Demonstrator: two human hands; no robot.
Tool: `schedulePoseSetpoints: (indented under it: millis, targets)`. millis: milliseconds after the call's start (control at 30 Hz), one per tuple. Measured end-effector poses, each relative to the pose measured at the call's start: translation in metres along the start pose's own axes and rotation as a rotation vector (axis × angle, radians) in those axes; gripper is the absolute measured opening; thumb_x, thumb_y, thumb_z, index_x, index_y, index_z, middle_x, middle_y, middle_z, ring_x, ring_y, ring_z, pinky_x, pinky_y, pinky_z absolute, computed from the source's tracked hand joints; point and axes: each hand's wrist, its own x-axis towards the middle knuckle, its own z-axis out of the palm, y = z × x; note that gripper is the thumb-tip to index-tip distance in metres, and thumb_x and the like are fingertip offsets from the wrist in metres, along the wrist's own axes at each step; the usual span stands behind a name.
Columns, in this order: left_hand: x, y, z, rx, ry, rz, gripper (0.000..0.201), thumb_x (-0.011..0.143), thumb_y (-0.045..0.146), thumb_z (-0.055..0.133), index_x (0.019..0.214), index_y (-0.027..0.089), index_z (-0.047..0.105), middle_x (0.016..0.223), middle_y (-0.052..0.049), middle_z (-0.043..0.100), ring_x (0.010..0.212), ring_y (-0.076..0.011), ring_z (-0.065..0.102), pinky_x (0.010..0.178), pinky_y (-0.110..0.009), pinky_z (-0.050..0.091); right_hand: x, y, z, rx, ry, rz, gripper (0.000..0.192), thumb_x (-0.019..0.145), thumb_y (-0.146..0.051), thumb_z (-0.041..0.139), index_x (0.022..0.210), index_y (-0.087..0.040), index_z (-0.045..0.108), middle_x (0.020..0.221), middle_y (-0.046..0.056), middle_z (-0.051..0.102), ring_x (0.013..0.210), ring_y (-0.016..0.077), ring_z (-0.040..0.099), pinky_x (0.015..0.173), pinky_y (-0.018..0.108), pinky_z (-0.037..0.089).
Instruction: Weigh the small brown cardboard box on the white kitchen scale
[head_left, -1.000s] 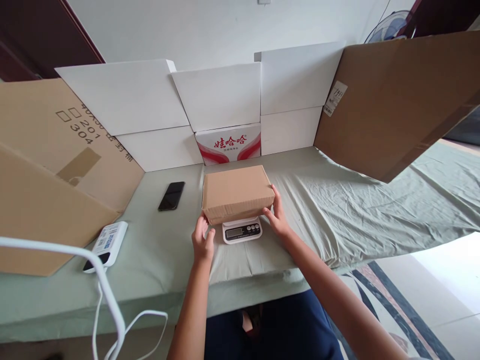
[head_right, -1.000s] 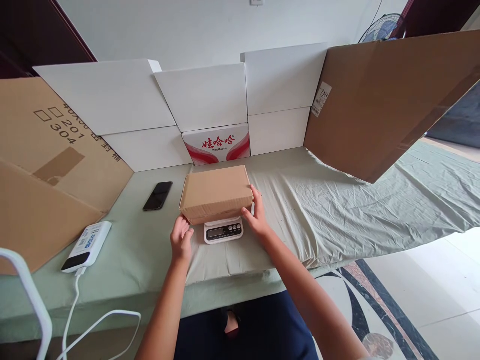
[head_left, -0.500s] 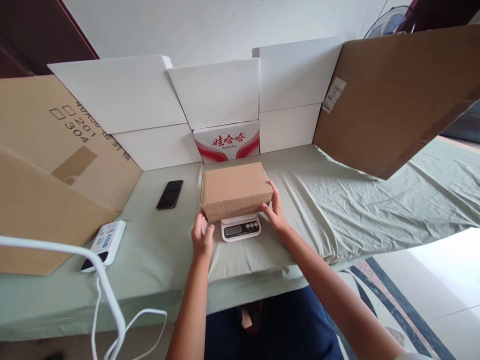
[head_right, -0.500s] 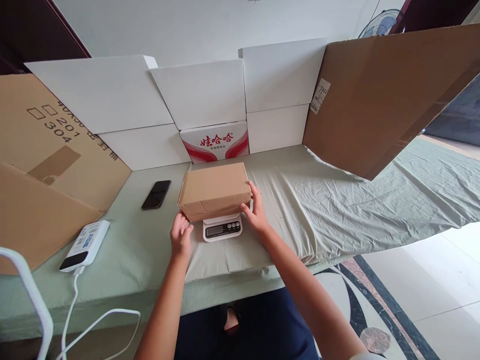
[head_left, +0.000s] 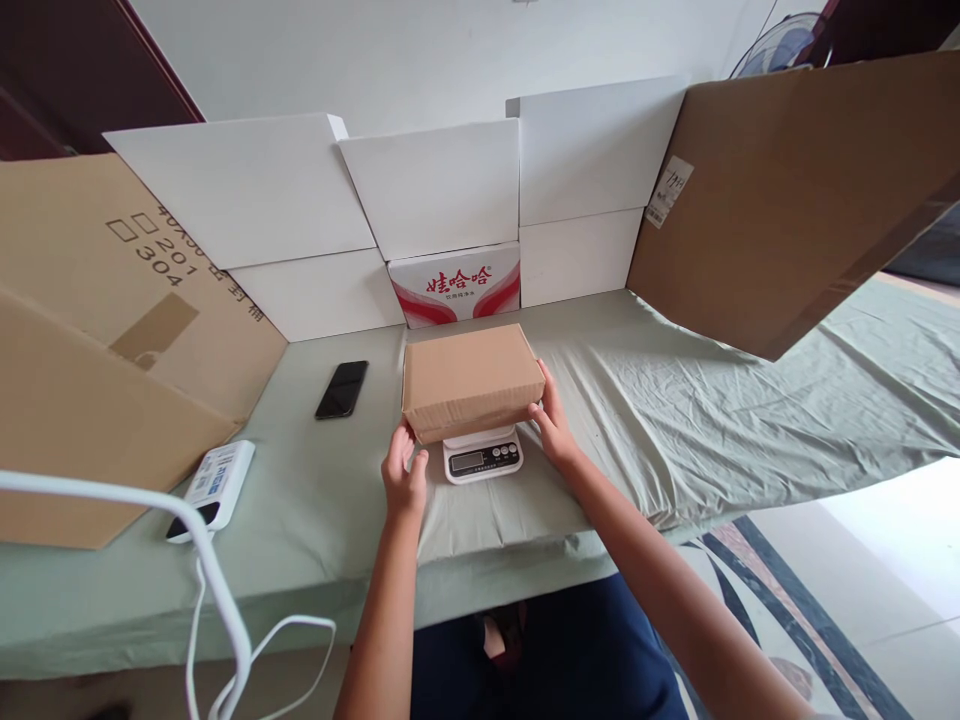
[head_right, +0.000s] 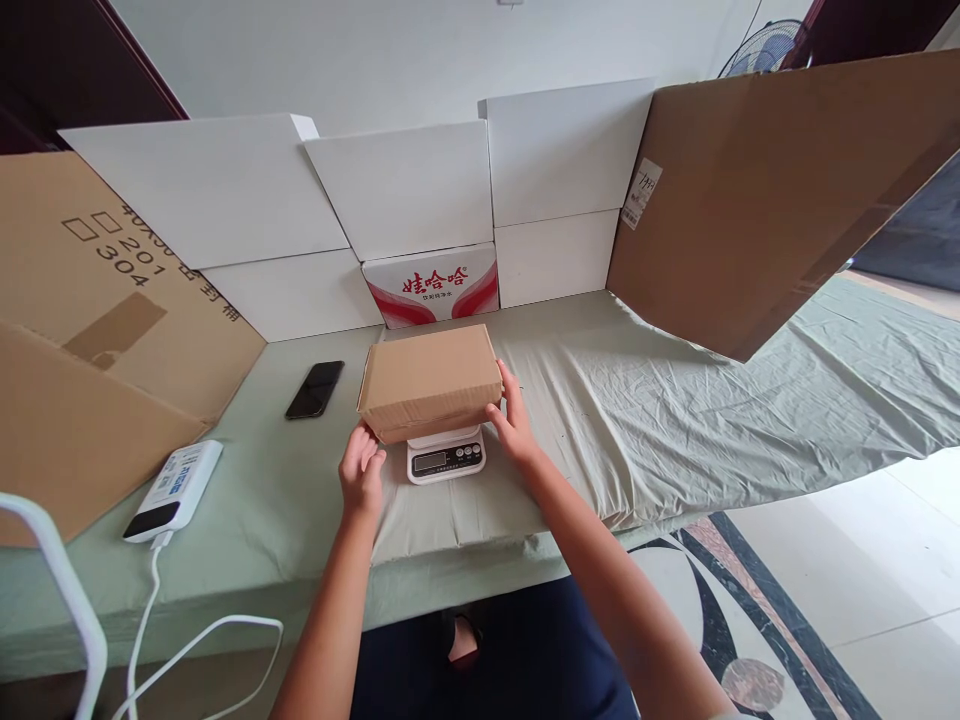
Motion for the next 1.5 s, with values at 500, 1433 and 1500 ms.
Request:
schedulePoseSetpoints:
  millis: [500,1433,1500]
  targets:
    - [0.0,0.001,0.001,-0.025,0.0,-0.021,0.073,0.084,0.042,0.068,0.15,0.013,0.055,0.148,-0.022,0.062,0.142,-0.0376,0.057,0.119,-0.053,0.045,0.0,0.001,-0.002,0.044,0.015,-0.009,0.078,0.099,-0.07,0.047,0.165,-0.032,0.029,0.174,0.006,0.031,0.161,0.0316,0.031,0.13,0.053,0.032]
    - [0.117,-0.005,0.029,-0.058,-0.079,-0.021,0.044,0.064,0.023,0.065,0.107,0.02,0.062,0.109,-0.013,0.072,0.12,-0.0334,0.069,0.11,-0.052,0.051,0.097,0.022,0.019,0.012,0.127,-0.075,0.07,0.093,-0.076,0.045,0.146,-0.029,0.047,0.154,0.01,0.053,0.148,0.0343,0.044,0.128,0.054,0.033]
    - [0.117,-0.014,0.029,-0.062,-0.064,-0.035,0.045,0.063,0.024,0.064,0.108,0.02,0.061,0.11,-0.013,0.072,0.121,-0.0333,0.068,0.108,-0.051,0.051,0.096,0.036,0.023,-0.003,0.094,-0.051,0.072,0.094,-0.074,0.046,0.15,-0.028,0.044,0.158,0.009,0.05,0.151,0.0326,0.042,0.129,0.052,0.032]
